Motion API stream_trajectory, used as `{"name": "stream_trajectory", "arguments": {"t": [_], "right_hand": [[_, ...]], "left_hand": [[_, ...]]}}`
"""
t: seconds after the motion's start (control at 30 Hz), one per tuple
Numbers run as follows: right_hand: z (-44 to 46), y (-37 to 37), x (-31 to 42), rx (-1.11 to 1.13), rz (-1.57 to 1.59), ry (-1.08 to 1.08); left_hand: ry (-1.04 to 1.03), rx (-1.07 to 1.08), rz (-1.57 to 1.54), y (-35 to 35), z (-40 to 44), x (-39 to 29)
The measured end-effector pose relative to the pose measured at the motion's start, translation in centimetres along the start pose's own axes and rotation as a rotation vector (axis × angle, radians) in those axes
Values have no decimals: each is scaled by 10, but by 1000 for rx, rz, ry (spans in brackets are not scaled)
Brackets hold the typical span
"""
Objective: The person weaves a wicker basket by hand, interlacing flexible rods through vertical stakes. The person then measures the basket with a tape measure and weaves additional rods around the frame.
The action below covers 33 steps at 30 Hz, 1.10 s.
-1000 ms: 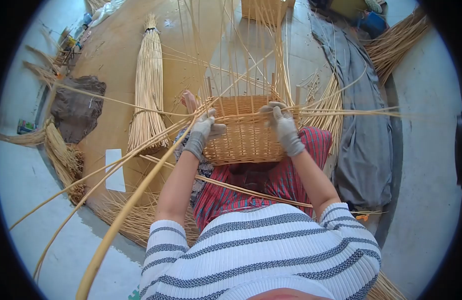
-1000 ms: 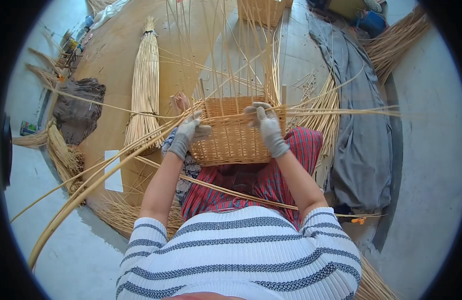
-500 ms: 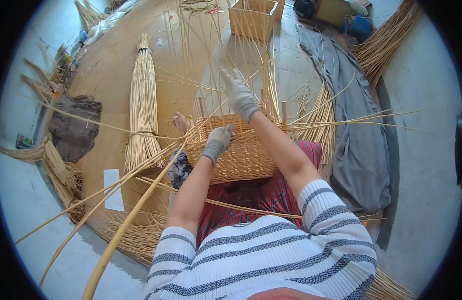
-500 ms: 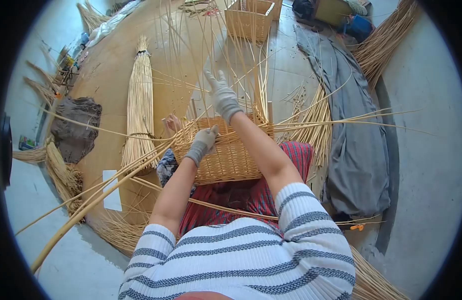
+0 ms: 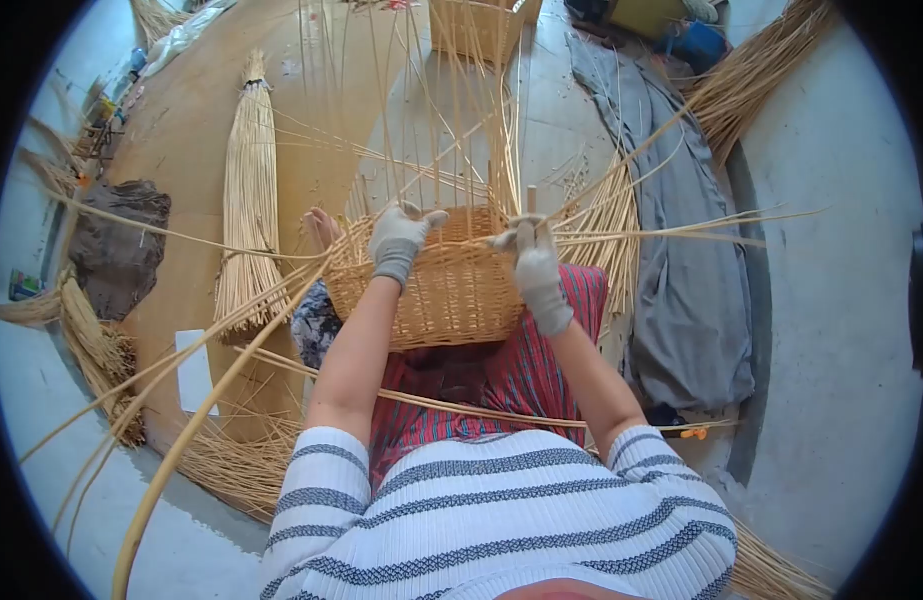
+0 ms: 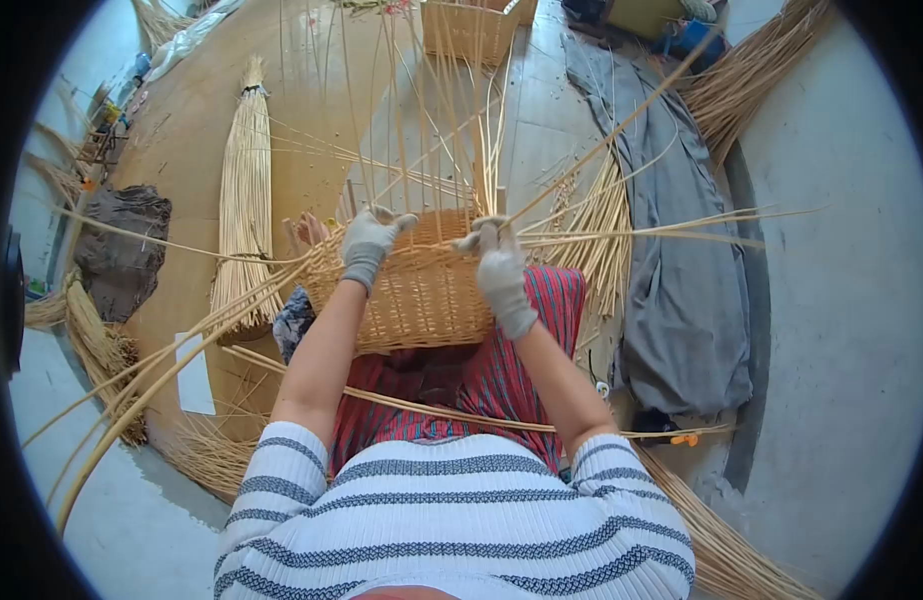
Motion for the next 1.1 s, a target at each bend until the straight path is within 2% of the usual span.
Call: {"name": "stream_trajectory", "arguments": {"t": [0.03,0.1,0.13,0.2,0.23,0.27,0.33,0.37,0.4,0.43,0.47,0.5,0.53,0.6,0.63,0.67,0.7,0.77,0.8,0.87,0.9,0.93,0.97,1.0,1.03,1.07,1.1], "right_hand": [[0,12,11,-11,-5,-10],[13,43,28,-338,-136,-211],[8,50,33,-471,-22,-100],[-2,53,35,-464,6,-164],[-2,54,37,-433,39,-208],[8,60,26,-376,6,-88],[51,46,30,-251,-486,53],[68,13,49,-137,-605,171],[90,-27,64,-28,-714,296],[132,-43,20,55,-935,511],[144,-45,11,99,-1049,619],[156,-46,1,134,-1157,736],[139,-36,29,232,-1366,502],[99,43,34,276,-1195,267],[66,65,31,-26,-724,-14],[29,85,30,-408,-161,-100],[-5,76,56,-375,-529,-149],[-22,58,74,-175,-1035,-279],[-25,45,70,-22,-1169,-361],[-11,10,80,53,-1371,485],[-5,0,75,50,-1465,438],[-2,-4,67,33,-1555,382],[-1,2,48,76,-1592,356],[8,6,33,118,-1626,320],[20,3,45,56,-1620,338],[25,-1,55,202,-1619,96],[27,-3,57,360,-1593,-148]], "left_hand": [[2,15,3,-4,-9,6],[-179,-352,-448,11,-14,7],[-186,-351,-453,-1,-7,3],[-167,113,-422,-64,-10,-5],[-171,221,-421,-77,-12,-12],[-174,329,-417,-88,-16,-21],[-355,300,-211,-86,-25,-32],[-344,301,-204,-93,-26,-30],[-252,273,-221,-101,-20,-25],[-170,237,-241,-102,-12,-24],[-180,227,-235,-88,-14,-33],[-67,346,-329,-72,-23,-43],[53,472,-422,-66,-29,-47],[41,486,-457,-71,-30,-48],[24,487,-479,-73,-30,-48],[35,525,-491,-76,-28,-50],[37,527,-494,-76,-30,-51],[49,518,-598,-69,-34,-52],[38,518,-582,-72,-42,-45],[-122,318,-773,-69,-52,-37],[-197,248,-807,-61,-65,-30],[-333,88,-871,-53,-82,-19],[-624,-258,-497,-28,-95,-13],[-502,-297,-539,-26,-96,17],[-351,-369,-442,-25,-88,62],[-173,-543,-408,-11,-91,87],[-95,-691,-531,-5,-81,121]]}}
Point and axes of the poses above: each hand's wrist, its own z-axis towards the middle knuckle, its own y-axis out of the back of the hand, x = y × z, the point moved 3 cm from there along z, towards the middle knuckle, and after that the axes turned 3 degrees about z, right-handed, at the moved point
